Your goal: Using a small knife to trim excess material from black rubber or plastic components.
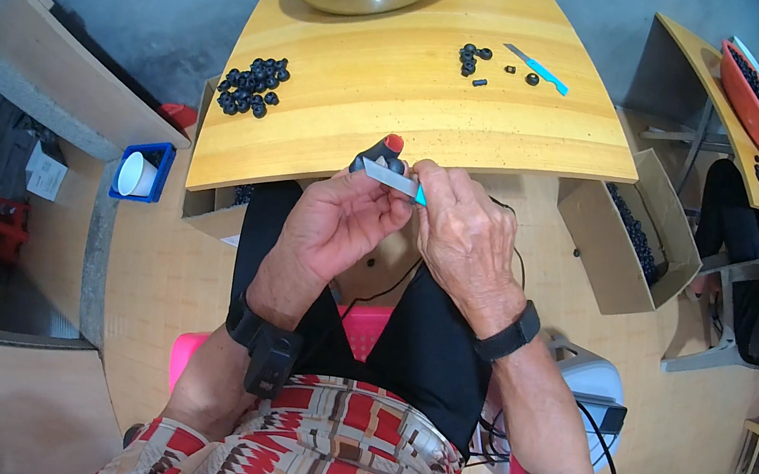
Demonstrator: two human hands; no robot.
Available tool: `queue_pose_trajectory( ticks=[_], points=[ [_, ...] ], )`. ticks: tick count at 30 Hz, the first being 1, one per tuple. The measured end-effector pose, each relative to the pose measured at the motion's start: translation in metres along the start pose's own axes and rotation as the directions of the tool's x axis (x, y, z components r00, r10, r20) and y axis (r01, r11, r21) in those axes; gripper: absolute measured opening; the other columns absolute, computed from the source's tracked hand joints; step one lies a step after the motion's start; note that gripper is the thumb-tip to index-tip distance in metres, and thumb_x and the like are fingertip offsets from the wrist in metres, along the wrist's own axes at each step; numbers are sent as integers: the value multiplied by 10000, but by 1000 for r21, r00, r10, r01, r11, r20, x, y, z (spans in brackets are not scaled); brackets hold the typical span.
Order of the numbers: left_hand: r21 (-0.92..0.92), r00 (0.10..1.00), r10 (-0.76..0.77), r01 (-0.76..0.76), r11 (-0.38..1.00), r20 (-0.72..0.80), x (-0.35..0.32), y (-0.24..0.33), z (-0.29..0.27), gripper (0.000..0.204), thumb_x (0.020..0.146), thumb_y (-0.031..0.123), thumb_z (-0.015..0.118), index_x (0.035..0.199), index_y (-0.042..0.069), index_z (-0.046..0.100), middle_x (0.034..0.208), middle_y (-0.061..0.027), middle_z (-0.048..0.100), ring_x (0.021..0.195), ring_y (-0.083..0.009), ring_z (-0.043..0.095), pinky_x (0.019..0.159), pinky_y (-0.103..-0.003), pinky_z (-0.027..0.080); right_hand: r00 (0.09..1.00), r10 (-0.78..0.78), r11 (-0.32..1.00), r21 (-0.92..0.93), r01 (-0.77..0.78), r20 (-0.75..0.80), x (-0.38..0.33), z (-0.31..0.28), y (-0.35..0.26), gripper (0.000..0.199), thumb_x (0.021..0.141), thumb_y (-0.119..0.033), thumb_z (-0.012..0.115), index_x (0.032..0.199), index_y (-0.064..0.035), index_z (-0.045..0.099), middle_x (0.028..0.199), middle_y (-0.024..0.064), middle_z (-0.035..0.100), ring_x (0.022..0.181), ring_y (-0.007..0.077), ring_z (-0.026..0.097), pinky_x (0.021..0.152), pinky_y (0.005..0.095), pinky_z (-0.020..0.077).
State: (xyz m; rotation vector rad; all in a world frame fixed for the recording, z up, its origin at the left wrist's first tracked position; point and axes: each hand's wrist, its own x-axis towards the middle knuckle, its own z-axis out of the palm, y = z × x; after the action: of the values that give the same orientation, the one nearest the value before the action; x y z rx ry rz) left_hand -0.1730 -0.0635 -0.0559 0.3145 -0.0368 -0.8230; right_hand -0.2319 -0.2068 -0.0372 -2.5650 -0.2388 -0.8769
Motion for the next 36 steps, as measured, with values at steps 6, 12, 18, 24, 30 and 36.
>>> queue_pose_trajectory(
  ticks=[6,12,18,24,30,36],
  points=[
    [22,1000,6,-6,1000,-8,-2,0,1,309,850,39,552,1151,15,486,986,-131,593,891,-205,597,762,-297,506,1000,-3,1000,-11,4,14,0,0,1,237,714,-56,613,936,-69,530,752,107,537,667,279,588,521,381,466],
    [52,999,14,-12,999,-37,-4,-1,0,316,843,54,571,1146,17,492,971,-131,606,874,-192,601,773,-302,499,1000,2,1000,-1,-2,15,0,0,1,232,718,-54,606,940,-69,540,755,106,553,672,282,592,524,382,470],
    [129,999,45,-44,991,-3,-5,0,2,307,836,56,583,1130,7,505,974,-126,607,872,-190,601,775,-305,497,1000,8,1000,-1,-8,14,0,1,0,215,728,-66,602,936,-74,547,750,103,554,668,281,593,517,388,466],
    [165,998,57,-55,985,-9,-9,1,3,296,832,49,588,1117,-1,524,976,-120,608,861,-189,602,767,-304,503,1000,0,1000,13,0,22,-2,3,2,223,727,-64,600,940,-81,538,744,97,551,661,274,595,503,387,458],
    [177,998,62,-57,983,-23,-14,3,4,287,833,52,592,1109,-2,531,951,-115,613,834,-183,610,755,-307,511,999,-26,999,-19,26,23,-1,5,1,217,725,-53,587,933,-82,533,729,95,542,648,268,594,492,381,452],
    [140,994,53,-40,989,-91,-15,0,2,259,840,64,589,1090,7,544,937,-106,618,821,-182,614,758,-307,511,999,-23,1000,-4,23,-30,0,2,4,228,717,-40,593,936,-81,545,705,100,538,641,267,588,506,380,459]
  ],
)
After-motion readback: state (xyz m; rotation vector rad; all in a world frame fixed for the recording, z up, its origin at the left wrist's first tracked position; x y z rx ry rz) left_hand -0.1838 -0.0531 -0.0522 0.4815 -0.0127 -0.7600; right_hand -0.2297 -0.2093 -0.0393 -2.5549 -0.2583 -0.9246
